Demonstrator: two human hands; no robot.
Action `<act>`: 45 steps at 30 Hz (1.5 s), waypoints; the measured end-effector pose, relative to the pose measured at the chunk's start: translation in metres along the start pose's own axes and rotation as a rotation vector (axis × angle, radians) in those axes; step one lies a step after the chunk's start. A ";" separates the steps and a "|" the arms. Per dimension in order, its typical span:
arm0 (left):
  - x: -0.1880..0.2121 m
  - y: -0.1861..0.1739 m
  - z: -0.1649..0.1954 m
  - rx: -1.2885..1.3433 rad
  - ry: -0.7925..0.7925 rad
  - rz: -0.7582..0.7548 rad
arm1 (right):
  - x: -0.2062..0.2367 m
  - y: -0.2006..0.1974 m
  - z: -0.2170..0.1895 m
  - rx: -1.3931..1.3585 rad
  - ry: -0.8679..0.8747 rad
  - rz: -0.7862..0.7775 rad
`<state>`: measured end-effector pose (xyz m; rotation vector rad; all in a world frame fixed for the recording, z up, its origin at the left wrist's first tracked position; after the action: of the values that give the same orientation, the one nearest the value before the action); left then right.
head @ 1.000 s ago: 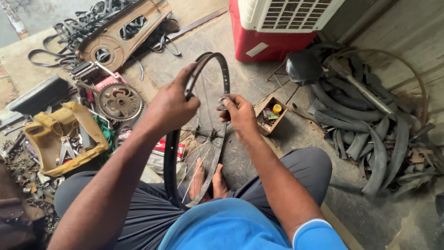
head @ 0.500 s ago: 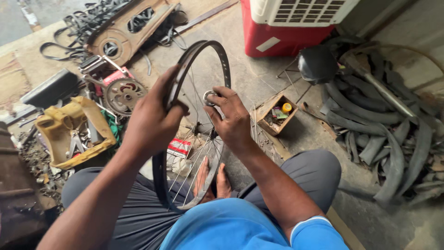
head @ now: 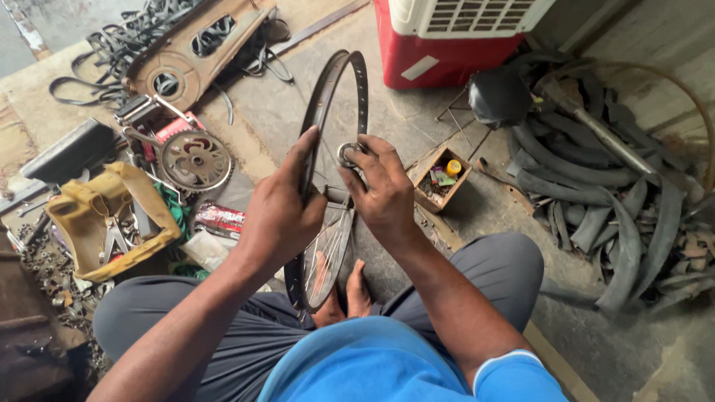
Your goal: The person sits on the floor and repeatedly removes and reinserts a small metal ring into the rim of a bicycle wheel. They rotate the wheel to access different sections and handle the ring with both hands.
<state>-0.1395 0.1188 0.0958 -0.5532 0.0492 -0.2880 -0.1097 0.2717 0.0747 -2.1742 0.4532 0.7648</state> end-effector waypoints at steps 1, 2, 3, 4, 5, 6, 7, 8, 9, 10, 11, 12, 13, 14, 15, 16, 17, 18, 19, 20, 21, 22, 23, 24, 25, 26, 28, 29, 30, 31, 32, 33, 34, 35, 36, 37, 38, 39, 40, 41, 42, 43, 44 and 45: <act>0.006 0.000 -0.005 0.007 -0.038 -0.001 | 0.001 0.000 -0.002 -0.005 0.005 -0.011; 0.011 -0.005 0.001 0.033 0.040 0.042 | 0.001 0.001 -0.004 -0.014 0.002 -0.019; 0.015 -0.012 0.006 0.057 0.122 0.085 | 0.002 0.001 -0.008 -0.015 -0.017 -0.011; 0.019 -0.018 0.011 0.082 0.202 0.122 | 0.003 0.001 -0.011 -0.012 -0.031 -0.007; 0.022 -0.019 0.004 0.076 0.153 0.108 | 0.005 0.002 -0.013 -0.008 -0.041 -0.005; 0.025 -0.022 -0.002 0.072 0.106 0.093 | 0.006 0.005 -0.015 -0.001 -0.053 -0.017; 0.026 -0.022 -0.008 0.069 0.061 0.078 | 0.007 0.008 -0.017 0.009 -0.068 -0.028; 0.026 -0.023 -0.011 0.054 0.034 0.083 | 0.008 0.011 -0.018 0.017 -0.083 -0.040; 0.026 -0.025 -0.016 0.039 0.005 0.092 | 0.009 0.014 -0.017 0.022 -0.073 -0.047; 0.028 -0.027 -0.021 0.022 -0.025 0.104 | 0.009 0.017 -0.017 0.023 -0.066 -0.054; 0.030 -0.030 -0.021 0.014 0.009 0.123 | 0.010 0.021 -0.017 0.024 -0.063 -0.057; 0.032 -0.031 -0.022 0.009 0.050 0.138 | 0.009 0.024 -0.018 0.016 -0.071 -0.051; 0.035 -0.031 -0.023 0.005 0.083 0.148 | 0.010 0.027 -0.019 0.009 -0.075 -0.053; 0.041 -0.034 -0.025 0.002 0.120 0.194 | 0.012 0.030 -0.021 -0.001 -0.075 -0.062; 0.047 -0.038 -0.028 -0.003 0.159 0.240 | 0.014 0.032 -0.023 -0.002 -0.085 -0.063; 0.051 -0.040 -0.031 -0.009 0.204 0.287 | 0.016 0.034 -0.026 -0.002 -0.098 -0.059; 0.054 -0.043 -0.042 0.072 0.177 0.332 | 0.017 0.036 -0.028 -0.003 -0.112 -0.054; 0.058 -0.046 -0.053 0.153 0.147 0.375 | 0.019 0.037 -0.030 -0.020 -0.122 -0.052; 0.062 -0.047 -0.064 0.234 0.113 0.417 | 0.020 0.038 -0.032 -0.037 -0.130 -0.052; 0.060 -0.043 -0.075 0.389 0.095 0.395 | 0.022 0.039 -0.034 -0.055 -0.139 -0.052; 0.058 -0.039 -0.084 0.544 0.078 0.373 | 0.023 0.042 -0.035 -0.071 -0.129 -0.075; 0.056 -0.035 -0.091 0.700 0.061 0.349 | 0.024 0.046 -0.035 -0.086 -0.119 -0.098; 0.058 -0.036 -0.095 0.619 0.047 0.374 | 0.026 0.049 -0.036 -0.102 -0.109 -0.122; 0.059 -0.037 -0.098 0.537 0.036 0.397 | 0.027 0.051 -0.037 -0.117 -0.109 -0.121; 0.059 -0.037 -0.099 0.456 0.027 0.417 | 0.029 0.052 -0.038 -0.130 -0.108 -0.119; 0.060 -0.039 -0.097 0.421 0.054 0.432 | 0.032 0.053 -0.039 -0.143 -0.105 -0.118; 0.062 -0.042 -0.090 0.348 0.111 0.460 | 0.037 0.060 -0.038 -0.271 -0.082 -0.153; 0.061 -0.043 -0.091 0.376 0.104 0.450 | 0.039 0.065 -0.038 -0.335 -0.070 -0.170; 0.061 -0.043 -0.091 0.404 0.096 0.439 | 0.042 0.070 -0.038 -0.372 -0.066 -0.191; 0.060 -0.044 -0.091 0.432 0.091 0.429 | 0.045 0.075 -0.038 -0.408 -0.064 -0.211; 0.060 -0.047 -0.089 0.351 0.095 0.447 | 0.046 0.081 -0.038 -0.446 -0.062 -0.230; 0.062 -0.049 -0.086 0.268 0.095 0.463 | 0.049 0.086 -0.036 -0.474 -0.019 -0.236; 0.063 -0.051 -0.084 0.186 0.093 0.479 | 0.051 0.091 -0.033 -0.503 0.024 -0.243; 0.064 -0.051 -0.086 0.190 0.073 0.478 | 0.052 0.097 -0.032 -0.533 0.064 -0.248; 0.064 -0.050 -0.088 0.194 0.054 0.478 | 0.053 0.102 -0.031 -0.577 0.102 -0.261; 0.064 -0.050 -0.090 0.199 0.035 0.478 | 0.054 0.107 -0.030 -0.620 0.142 -0.274; 0.064 -0.050 -0.090 0.213 0.042 0.480 | 0.055 0.111 -0.029 -0.662 0.184 -0.287; 0.064 -0.050 -0.090 0.227 0.050 0.478 | 0.054 0.112 -0.032 -0.645 0.162 -0.288; 0.063 -0.049 -0.090 0.243 0.059 0.477 | 0.053 0.112 -0.034 -0.627 0.138 -0.288; 0.062 -0.048 -0.090 0.249 0.057 0.471 | 0.052 0.112 -0.037 -0.609 0.111 -0.286; 0.061 -0.048 -0.091 0.255 0.055 0.465 | 0.048 0.106 -0.043 -0.574 0.040 -0.234; 0.061 -0.047 -0.091 0.261 0.052 0.460 | 0.047 0.101 -0.049 -0.538 -0.031 -0.184; 0.060 -0.046 -0.091 0.302 0.069 0.457 | 0.045 0.096 -0.056 -0.502 -0.103 -0.134; 0.060 -0.046 -0.090 0.342 0.087 0.455 | 0.043 0.093 -0.059 -0.462 -0.114 -0.107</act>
<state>-0.1047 0.0184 0.0448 -0.1785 0.2031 0.1244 -0.1047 0.1641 0.0257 -2.5354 0.1037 1.0033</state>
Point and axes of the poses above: each hand's wrist, its own x-axis away from the middle knuckle, its own y-axis out of the palm, z = x × y, the point moved 9 cm from there along -x, towards the middle knuckle, and after that the axes turned 7 degrees about x, right-handed, at the moved point
